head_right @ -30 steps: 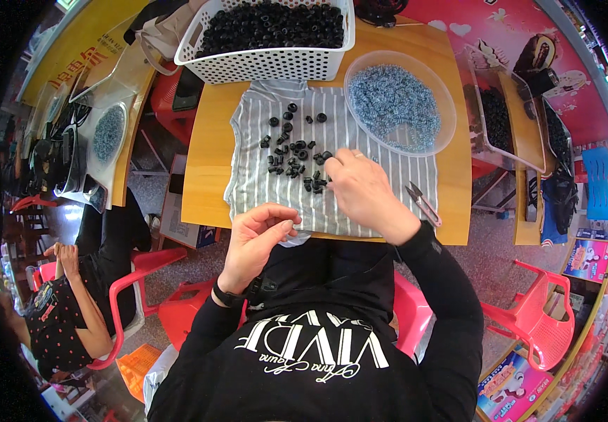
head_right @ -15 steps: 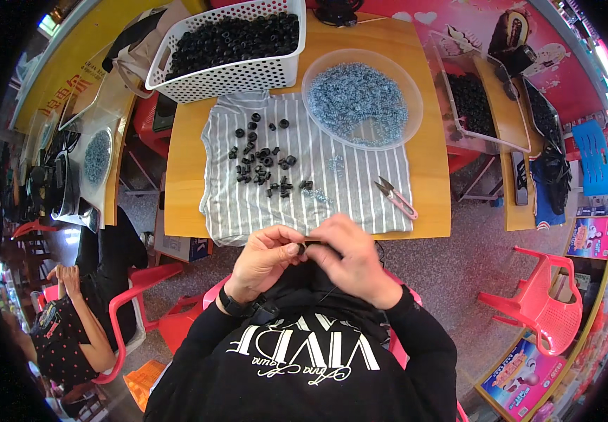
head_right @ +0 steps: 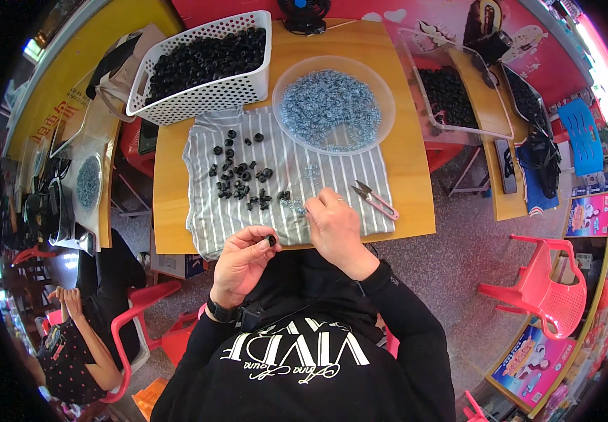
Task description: The person sits at a table and repeatedly picks up small black cylindrical objects and light blue components. They insert the blue components into the black objects by hand and place the assembled units onto a striped cloth on the table. The person continues this repetitive assembly process throughout the clip.
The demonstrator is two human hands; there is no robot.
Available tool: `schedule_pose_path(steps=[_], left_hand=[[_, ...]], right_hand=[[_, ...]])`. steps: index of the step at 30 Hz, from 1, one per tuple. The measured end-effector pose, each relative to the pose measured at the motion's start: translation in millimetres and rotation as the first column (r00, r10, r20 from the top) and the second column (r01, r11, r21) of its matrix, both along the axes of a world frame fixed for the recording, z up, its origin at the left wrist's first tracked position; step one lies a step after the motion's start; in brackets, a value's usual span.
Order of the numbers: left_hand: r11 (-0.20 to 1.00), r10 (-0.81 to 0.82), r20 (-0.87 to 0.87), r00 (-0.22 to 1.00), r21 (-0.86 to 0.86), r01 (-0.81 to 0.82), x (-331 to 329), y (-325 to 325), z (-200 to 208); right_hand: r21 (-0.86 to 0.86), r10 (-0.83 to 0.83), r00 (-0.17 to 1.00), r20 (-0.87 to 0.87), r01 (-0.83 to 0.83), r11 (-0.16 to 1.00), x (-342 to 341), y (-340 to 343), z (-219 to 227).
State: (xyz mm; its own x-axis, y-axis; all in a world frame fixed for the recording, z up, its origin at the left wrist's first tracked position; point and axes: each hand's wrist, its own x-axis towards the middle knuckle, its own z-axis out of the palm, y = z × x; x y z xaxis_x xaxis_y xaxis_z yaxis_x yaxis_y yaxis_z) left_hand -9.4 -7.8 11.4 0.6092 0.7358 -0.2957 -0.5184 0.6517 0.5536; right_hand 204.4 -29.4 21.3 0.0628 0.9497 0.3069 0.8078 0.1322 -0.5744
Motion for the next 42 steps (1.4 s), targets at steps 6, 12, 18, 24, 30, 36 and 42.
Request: schedule_pose_path(steps=[6,12,18,24,30,36,42], left_hand=[[0.999,0.017,-0.007,1.0,0.037,-0.017,7.1,2.3,2.1],[1.0,0.01,0.088,0.996,0.017,-0.011,10.6,2.9,4.0],[1.0,-0.009,0.127,0.992,-0.006,0.009,10.7,6.2,-4.5],[1.0,0.004,0.122,0.993,0.009,-0.005,10.2,4.2,-10.9],[1.0,-0.019,0.072,0.997,0.02,0.017,9.0,10.5,1.0],[0.981,0.045,-0.165,0.985,0.193,-0.013,5.9,16.6,13.7],[0.969,-0.02,-0.278,0.96,0.232,0.087,12.7,18.7,14.1]], right_hand=[[0.072,-0.001,0.998,0.058,-0.003,0.997,3.1,1.8,-3.4],[0.117,0.055,0.988,-0.141,-0.038,0.992,8.0,-0.3,0.7],[0.008,0.08,0.67,-0.738,-0.11,0.994,-14.0,-16.2,28.6],[0.022,0.098,0.523,-0.847,-0.15,0.988,-35.7,-18.7,18.8],[0.063,0.096,0.674,-0.733,-0.073,0.995,-26.9,-11.3,18.0],[0.11,0.011,0.981,-0.192,0.011,0.994,4.0,5.1,2.4],[-0.073,-0.061,0.777,-0.627,0.019,0.997,6.7,0.7,4.2]])
